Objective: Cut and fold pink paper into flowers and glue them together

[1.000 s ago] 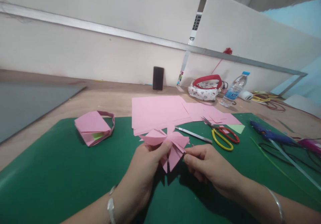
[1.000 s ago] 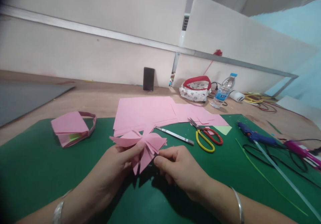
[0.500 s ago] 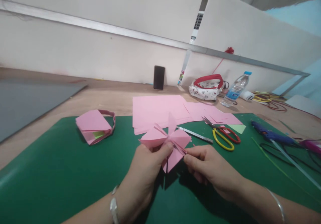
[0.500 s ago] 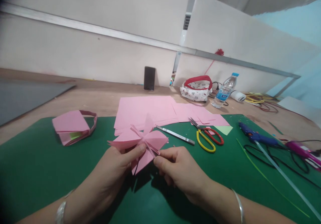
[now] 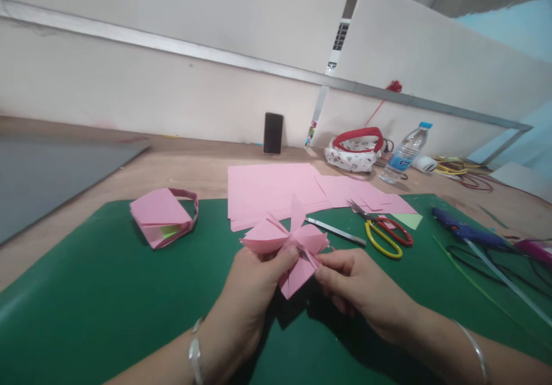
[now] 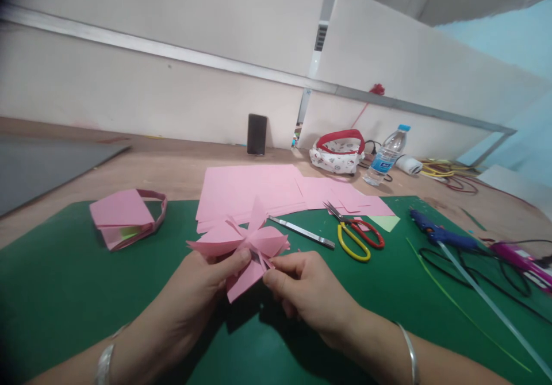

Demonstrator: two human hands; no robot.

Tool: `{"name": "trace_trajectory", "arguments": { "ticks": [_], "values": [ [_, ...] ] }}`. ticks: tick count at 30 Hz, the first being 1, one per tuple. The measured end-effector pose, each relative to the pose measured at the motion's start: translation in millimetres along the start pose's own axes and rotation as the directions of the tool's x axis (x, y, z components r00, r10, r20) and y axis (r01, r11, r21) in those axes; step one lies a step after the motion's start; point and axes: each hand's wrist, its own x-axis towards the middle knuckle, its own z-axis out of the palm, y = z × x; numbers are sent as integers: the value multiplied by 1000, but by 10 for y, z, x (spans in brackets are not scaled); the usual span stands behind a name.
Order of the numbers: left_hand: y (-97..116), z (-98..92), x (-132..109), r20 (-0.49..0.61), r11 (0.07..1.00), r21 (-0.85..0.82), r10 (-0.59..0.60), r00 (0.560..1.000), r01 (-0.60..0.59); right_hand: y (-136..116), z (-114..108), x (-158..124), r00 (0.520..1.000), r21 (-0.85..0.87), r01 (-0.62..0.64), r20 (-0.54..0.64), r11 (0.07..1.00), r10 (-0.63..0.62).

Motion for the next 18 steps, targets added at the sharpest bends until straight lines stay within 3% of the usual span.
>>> {"name": "trace_trajectory", "arguments": {
  "ticks": [12, 18],
  "values": [
    [-1, -10, -3, 2, 999, 13, -37, 999, 37, -4, 10, 21, 1000, -1, -8, -15, 1000, 8],
    [8, -14, -2, 18, 1000, -16, 9, 1000, -9, -53, -86, -2, 997, -91, -68, 19, 994, 70]
  ]
}}
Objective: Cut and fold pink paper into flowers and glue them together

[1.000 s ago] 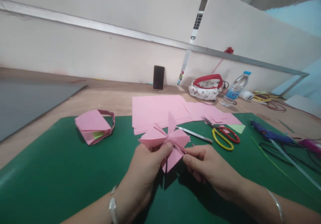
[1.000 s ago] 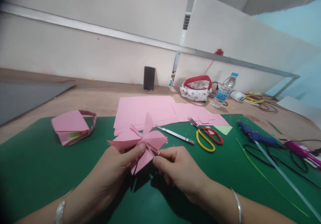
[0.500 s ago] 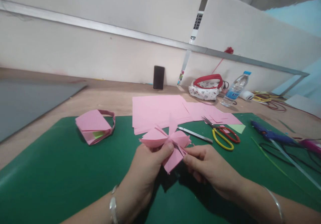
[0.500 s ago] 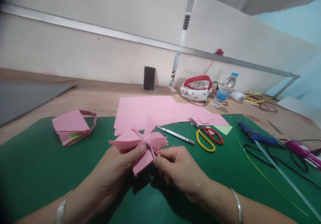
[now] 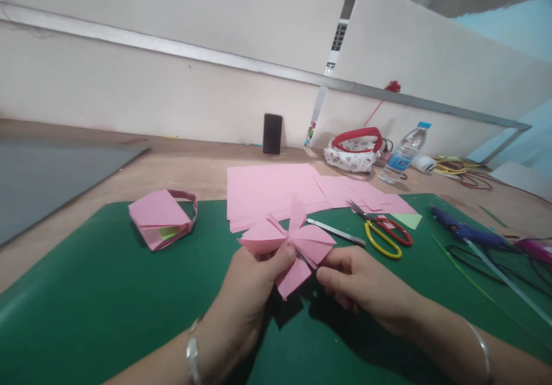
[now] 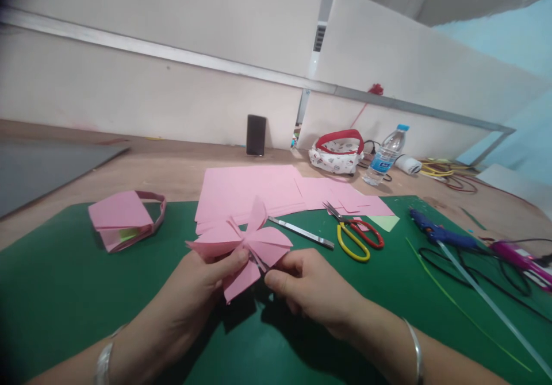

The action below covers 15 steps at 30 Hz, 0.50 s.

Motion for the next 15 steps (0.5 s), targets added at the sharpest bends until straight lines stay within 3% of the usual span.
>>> {"name": "trace_trajectory", "arguments": {
  "ticks": [4, 7, 11, 15],
  "values": [
    [11, -23, 30, -42, 999, -23, 34, 999, -35, -74, -181, -11, 996, -143, 12, 84, 990, 0],
    [22, -38, 51, -48, 996, -93, -6, 999, 1, -104, -289, -5, 987, -333, 82, 156, 939, -31],
    [71, -23, 45, -48, 979, -186, -97, 994, 86, -96, -338, 15, 986, -452, 142, -12, 881, -165],
    [193, -1, 47, -91, 959, -234, -188, 978, 162, -41, -345, 73, 910, -516, 222, -194, 827, -366]
  ]
}}
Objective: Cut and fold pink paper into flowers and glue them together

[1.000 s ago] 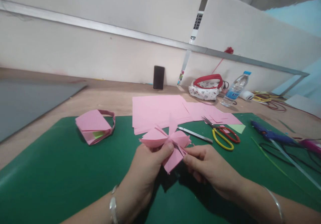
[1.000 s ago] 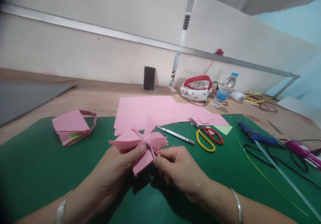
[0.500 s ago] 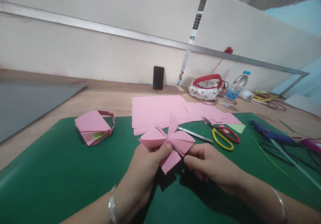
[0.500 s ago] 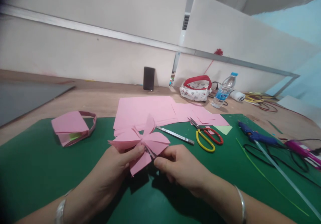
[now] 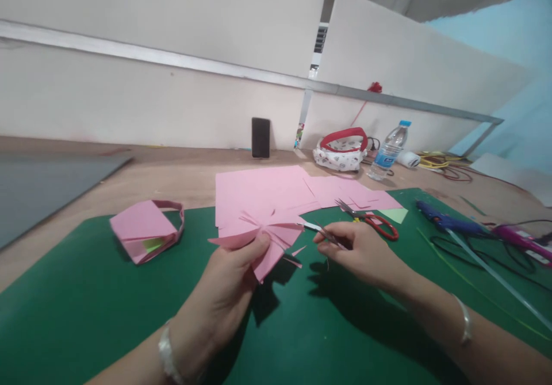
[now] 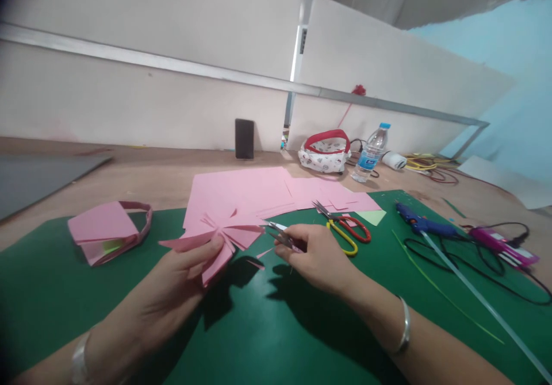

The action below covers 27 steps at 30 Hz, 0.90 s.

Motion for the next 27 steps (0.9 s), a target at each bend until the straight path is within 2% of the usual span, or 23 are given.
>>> {"name": "trace_trajectory", "arguments": {
  "ticks": [2, 3, 5, 7, 8, 9, 10, 11, 12, 13, 14, 16, 23, 27],
  "values": [
    [70, 3, 13, -30, 1000, -14, -13, 999, 13, 15, 43, -2, 994, -54, 89, -59, 995, -92],
    [102, -5, 28, -45, 1000, -17, -5, 999, 4, 9, 72, -14, 987, -63, 147, -50, 987, -150],
    [152, -39, 67, -77, 1000, -8, 25, 997, -26, -30, 137, -58, 957, -1, 283, 66, 959, -282],
    [176, -89, 112, -99, 998, 3, 64, 993, -64, -74, 186, -102, 887, 115, 378, 241, 919, -395],
    [178, -113, 132, -101, 996, 6, 84, 991, -84, -83, 193, -110, 856, 129, 396, 307, 909, -417],
    [175, -134, 149, -98, 995, 7, 102, 990, -102, -76, 185, -106, 856, 70, 391, 337, 918, -391],
    [169, -149, 163, -95, 993, 9, 114, 989, -114, -50, 161, -87, 890, -49, 358, 320, 932, -325],
    [160, -159, 172, -92, 992, 12, 123, 988, -122, -7, 122, -54, 939, -203, 291, 249, 935, -238],
    [149, -163, 179, -91, 992, 19, 126, 988, -125, 49, 72, -13, 982, -363, 177, 125, 915, -141],
    [138, -162, 182, -89, 992, 28, 124, 988, -122, 113, 19, 32, 997, -440, 78, 23, 895, -75],
    [127, -159, 184, -85, 992, 40, 121, 989, -118, 176, -31, 75, 998, -476, 14, -43, 879, -39],
    [106, -153, 187, -73, 991, 65, 118, 990, -114, 278, -99, 142, 995, -503, -48, -98, 863, -2],
    [74, -193, 193, -3, 968, 188, 169, 986, -165, 402, -40, 200, 992, -534, -121, -102, 837, 79],
    [86, -168, 166, 38, 990, 96, 99, 994, -102, 448, -136, 226, 968, -488, -222, -215, 844, 131]
  ]
}}
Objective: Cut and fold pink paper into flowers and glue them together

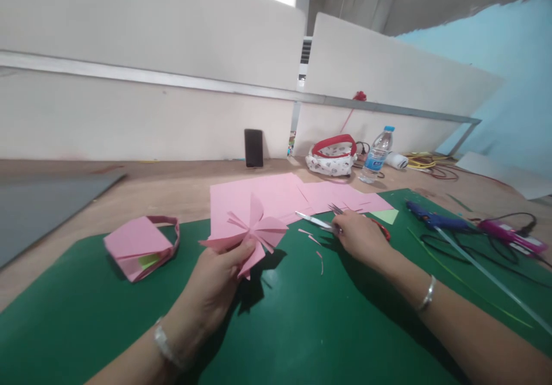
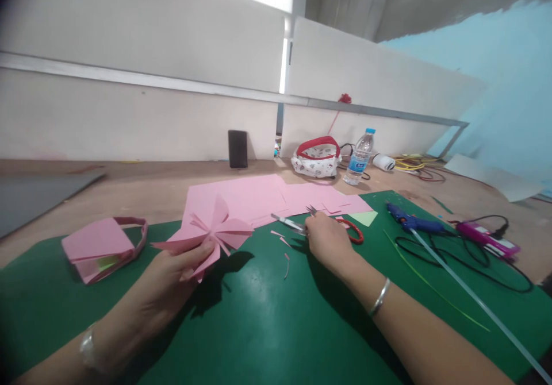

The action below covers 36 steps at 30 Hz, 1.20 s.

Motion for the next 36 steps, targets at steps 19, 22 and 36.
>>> {"name": "trace_trajectory", "arguments": {
  "ticks": [19, 22, 36],
  "values": [
    [-118, 216, -205, 277, 970, -104, -185, 943, 221, -624, 35, -467, 916, 932, -341, 360, 126, -179],
    [-127, 217, -208, 287, 988, -22, -142, 947, 155, -633, 19, -451, 922, 926, -352, 368, 140, -117],
    [-162, 178, -203, 232, 993, 52, -117, 966, 107, -502, -111, -311, 957, 810, -226, 289, 541, -34]
  ]
}}
